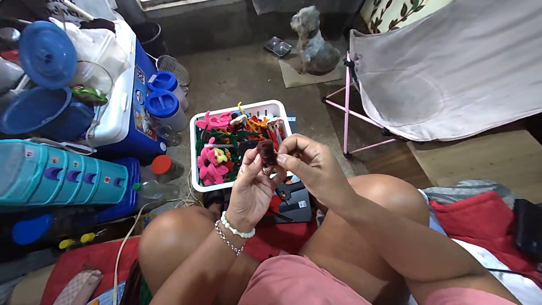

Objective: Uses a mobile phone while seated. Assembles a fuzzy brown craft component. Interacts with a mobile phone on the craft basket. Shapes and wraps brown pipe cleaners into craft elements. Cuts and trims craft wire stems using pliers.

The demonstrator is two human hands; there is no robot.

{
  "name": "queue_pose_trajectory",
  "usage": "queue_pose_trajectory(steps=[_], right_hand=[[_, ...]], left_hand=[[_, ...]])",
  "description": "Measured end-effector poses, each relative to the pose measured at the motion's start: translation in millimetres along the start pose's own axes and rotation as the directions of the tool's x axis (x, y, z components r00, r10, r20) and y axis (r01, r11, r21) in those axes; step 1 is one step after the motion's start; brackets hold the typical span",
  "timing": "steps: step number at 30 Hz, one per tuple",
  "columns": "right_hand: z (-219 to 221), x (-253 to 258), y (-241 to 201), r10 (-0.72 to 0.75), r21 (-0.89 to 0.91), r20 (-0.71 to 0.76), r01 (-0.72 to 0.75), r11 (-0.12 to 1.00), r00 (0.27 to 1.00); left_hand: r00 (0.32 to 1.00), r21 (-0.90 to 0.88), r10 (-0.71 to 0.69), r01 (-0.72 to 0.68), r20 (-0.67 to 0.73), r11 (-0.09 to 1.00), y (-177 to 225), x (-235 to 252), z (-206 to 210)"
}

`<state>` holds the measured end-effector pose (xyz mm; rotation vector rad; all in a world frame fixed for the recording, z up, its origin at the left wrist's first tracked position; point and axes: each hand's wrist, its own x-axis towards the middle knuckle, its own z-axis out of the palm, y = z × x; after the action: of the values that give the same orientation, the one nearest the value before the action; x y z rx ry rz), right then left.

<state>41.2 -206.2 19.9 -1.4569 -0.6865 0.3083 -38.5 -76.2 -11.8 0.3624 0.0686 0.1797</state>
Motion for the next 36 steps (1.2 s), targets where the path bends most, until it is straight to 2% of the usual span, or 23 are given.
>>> queue_pose_trajectory(steps=[6,12,23,27,31,36], right_hand=[[0.4,0.2,-3.7,0.063,0.008,0.010,-0.064,0.998,0.998],[-4.7,-0.7,-1.8,-0.102,-0.160,0.020,0.104,0.982,0.995],[-5.2,-0.8,-6.2,-0.220,-0.303,0.037,0.221,0.927,0.975],[-4.2,-1.0,-5.0,-0.148,-0.239,0.042,0.154,0.959,0.988],[-4.0,-1.2,-6.1,0.079,-0.041,0.040,-0.077,0.996,0.996],[-6.7,-0.6,-5.8,0.035,-0.094,0.043,-0.030,0.995,0.998]], left_hand=[[0.999,-0.039,0.043,-0.042,0.030,0.998,-2.4,2.1,-2.3],[0.994,0.167,0.097,-0.088,-0.048,0.982,2.2,5.2,-2.0],[0.980,0.245,0.118,-0.077,-0.158,0.966,3.9,4.7,3.0],[0.990,0.150,0.078,-0.060,-0.117,0.987,4.3,2.1,5.1],[0.998,0.080,0.060,-0.059,-0.016,0.995,3.3,2.4,1.2],[0.995,0.183,0.095,-0.091,-0.016,0.979,6.0,5.0,-2.8]])
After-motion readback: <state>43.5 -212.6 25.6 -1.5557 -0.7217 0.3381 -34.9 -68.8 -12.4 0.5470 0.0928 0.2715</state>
